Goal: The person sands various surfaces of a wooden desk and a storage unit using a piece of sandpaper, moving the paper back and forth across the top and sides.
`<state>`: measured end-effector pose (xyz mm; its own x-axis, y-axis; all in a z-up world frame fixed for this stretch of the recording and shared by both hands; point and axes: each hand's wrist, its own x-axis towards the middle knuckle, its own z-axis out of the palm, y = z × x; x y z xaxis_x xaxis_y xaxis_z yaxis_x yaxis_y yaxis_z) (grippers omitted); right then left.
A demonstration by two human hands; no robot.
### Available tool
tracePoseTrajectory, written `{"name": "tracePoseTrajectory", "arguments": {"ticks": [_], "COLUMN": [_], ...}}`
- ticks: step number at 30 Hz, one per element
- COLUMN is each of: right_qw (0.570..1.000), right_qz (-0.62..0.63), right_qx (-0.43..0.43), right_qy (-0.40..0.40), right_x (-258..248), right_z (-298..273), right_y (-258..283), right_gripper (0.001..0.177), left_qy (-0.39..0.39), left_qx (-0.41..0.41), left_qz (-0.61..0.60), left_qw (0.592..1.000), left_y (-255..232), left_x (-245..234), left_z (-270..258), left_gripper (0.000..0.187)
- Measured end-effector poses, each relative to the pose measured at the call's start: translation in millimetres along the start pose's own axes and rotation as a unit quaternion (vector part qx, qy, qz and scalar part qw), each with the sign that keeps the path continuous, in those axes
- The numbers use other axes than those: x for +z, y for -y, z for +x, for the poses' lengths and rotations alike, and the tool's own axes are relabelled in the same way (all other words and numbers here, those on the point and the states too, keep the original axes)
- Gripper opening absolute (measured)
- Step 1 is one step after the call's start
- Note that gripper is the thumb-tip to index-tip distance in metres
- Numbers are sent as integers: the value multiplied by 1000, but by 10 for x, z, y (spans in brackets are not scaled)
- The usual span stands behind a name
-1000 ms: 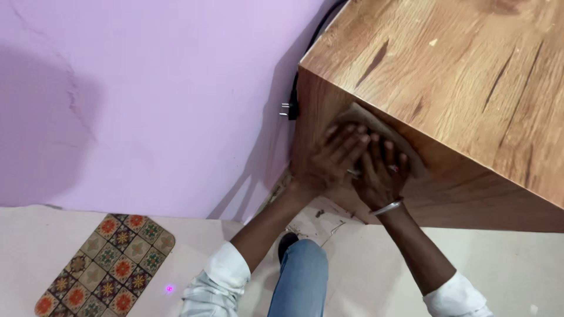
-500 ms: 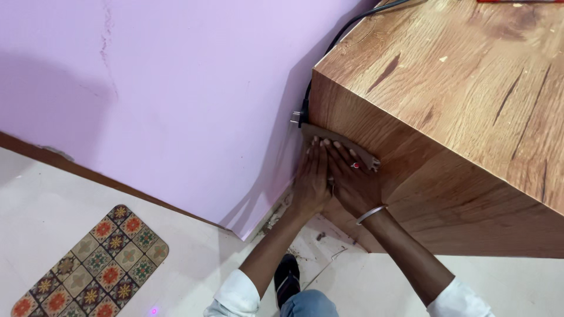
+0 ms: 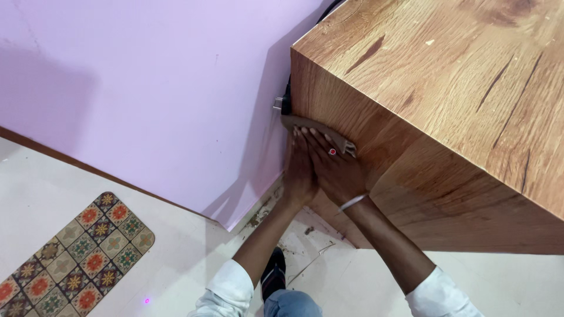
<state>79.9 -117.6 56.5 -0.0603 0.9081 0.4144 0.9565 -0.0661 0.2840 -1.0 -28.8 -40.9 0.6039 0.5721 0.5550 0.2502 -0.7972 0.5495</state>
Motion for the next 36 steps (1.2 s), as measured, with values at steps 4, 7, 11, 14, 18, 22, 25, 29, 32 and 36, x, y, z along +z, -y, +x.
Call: {"name": "tracePoseTrajectory", "arguments": {"ticks": [4,7,11,14,18,22,25,29,32,36], "right_qw": [997,994,994,995,991,993,986,984,959,922], "right_qz": [62,73,-18,72,119,89,112,75,-15,-31], "right_qx": [39,77,51,2,29,63,96,154,209,299], "right_qy": [35,13,-96,-64,-47,47,82,-43,-190,-245], "right_x": [-94,-444,-655,-474,-81,274,226,-180,-387,-54], "right_z": [-287,-164,305,599,332,-307,-779,-1406,-2092,-2932], "right_y": [-11,-121,-276,-169,-18,48,8,-336,-684,-717], "right_gripper": [64,64,64,76,69,64,65,54,49,56], "left_qy": [55,13,-88,-100,-58,53,83,1,-83,-64], "left_qx": [26,34,86,49,-6,-67,-1,112,300,375], "left_qz": [-25,19,4,-66,-92,-73,-51,-105,-84,-47], "left_qw": [998,999,992,992,994,994,995,988,946,924], "left_y": [-272,-414,-305,-174,68,152,-144,-827,-1409,-1946], "left_x": [-27,-325,-566,-504,-109,407,571,593,763,977], "left_z": [-211,163,707,576,138,-472,-781,-447,-65,-213], "left_gripper": [98,94,88,90,92,93,86,86,71,64]}}
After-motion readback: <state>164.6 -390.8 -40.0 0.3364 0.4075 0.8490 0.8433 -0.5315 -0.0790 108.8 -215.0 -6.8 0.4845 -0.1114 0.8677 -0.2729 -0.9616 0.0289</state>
